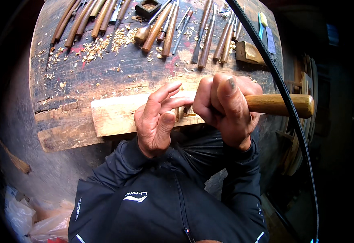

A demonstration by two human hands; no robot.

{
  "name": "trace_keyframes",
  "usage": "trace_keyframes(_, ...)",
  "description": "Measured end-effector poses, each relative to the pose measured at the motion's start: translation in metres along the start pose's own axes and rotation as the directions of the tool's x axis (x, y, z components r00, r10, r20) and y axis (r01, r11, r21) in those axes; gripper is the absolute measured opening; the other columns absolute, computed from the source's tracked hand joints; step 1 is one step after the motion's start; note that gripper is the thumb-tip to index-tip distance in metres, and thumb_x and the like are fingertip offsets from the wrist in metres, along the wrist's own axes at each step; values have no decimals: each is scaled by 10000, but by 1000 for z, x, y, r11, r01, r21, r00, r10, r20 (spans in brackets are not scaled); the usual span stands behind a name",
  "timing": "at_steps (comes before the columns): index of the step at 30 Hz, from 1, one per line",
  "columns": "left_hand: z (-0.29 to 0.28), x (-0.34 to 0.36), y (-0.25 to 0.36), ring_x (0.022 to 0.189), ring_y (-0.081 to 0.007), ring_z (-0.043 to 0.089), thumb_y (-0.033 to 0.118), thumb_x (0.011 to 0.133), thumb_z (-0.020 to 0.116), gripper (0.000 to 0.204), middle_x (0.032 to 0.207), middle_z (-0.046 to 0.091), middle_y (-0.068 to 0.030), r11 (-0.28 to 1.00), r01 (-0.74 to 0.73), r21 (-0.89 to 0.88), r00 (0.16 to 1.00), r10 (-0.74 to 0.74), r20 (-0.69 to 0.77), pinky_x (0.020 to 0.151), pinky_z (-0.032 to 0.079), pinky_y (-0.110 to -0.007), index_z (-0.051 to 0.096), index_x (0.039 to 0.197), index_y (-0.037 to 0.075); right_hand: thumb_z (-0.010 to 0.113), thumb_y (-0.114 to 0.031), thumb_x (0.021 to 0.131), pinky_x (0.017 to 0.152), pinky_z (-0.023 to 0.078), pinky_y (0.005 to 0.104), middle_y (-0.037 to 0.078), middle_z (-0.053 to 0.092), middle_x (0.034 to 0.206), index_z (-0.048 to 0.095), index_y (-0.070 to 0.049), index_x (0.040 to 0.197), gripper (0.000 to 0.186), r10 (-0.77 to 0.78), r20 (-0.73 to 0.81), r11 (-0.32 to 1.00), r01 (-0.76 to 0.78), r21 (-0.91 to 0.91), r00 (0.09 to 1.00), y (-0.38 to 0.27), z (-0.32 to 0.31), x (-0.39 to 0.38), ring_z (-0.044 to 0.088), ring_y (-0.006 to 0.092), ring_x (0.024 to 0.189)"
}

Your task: The person carves a repeating geometric pattern into a wooden board using a chisel and a mallet. They hammer the chisel into the wood to create deep grooves and then clear the wood chips by hand.

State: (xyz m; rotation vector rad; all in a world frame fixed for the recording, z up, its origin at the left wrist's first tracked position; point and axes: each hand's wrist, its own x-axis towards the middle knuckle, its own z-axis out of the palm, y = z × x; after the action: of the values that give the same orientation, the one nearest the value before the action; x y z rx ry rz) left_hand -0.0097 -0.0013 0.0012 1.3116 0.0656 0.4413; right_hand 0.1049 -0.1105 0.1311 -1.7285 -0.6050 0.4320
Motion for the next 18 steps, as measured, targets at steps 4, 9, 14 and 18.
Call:
trace_keyframes(4, 0, -2, -3, 1266, -361, 755, 482, 1185, 532, 692, 1172, 823, -252, 1000, 16, -11, 1000, -16, -20, 1164, 518, -452, 501, 1553, -103, 533, -407, 1186, 453, 225, 299, 82, 537, 564, 421, -83, 652, 635, 78, 28, 997, -77, -27, 997, -7, 4, 3, 365, 84, 454)
trace_keyframes(9, -1, -3, -2, 1283, -359, 746, 488, 1182, 541, 686, 1179, 822, -257, 1000, 4, 21, 999, -3, -37, 1156, 523, -452, 522, 1541, -96, 519, -394, 1193, 470, 243, 291, 50, 568, 583, 533, -46, 675, 624, 93, 36, 994, -91, -57, 995, -8, 10, 5, 354, 60, 481)
trace_keyframes(14, 0, -1, 2, 1261, -354, 757, 477, 1186, 537, 673, 1178, 823, -262, 1000, -12, 24, 999, 13, -45, 1147, 532, -454, 527, 1534, -99, 513, -390, 1203, 483, 263, 282, 10, 540, 575, 612, -29, 690, 635, 134, 0, 990, -134, -38, 991, -12, 20, 7, 385, 61, 493)
trace_keyframes(18, -1, -3, -2, 1244, -363, 767, 451, 1193, 530, 639, 1175, 828, -247, 1000, -2, -1, 998, 2, -57, 1132, 544, -456, 535, 1521, -98, 526, -369, 1205, 490, 280, 294, 1, 525, 571, 612, -32, 688, 623, 113, 10, 994, -113, -7, 994, -7, 25, 9, 397, 69, 498)
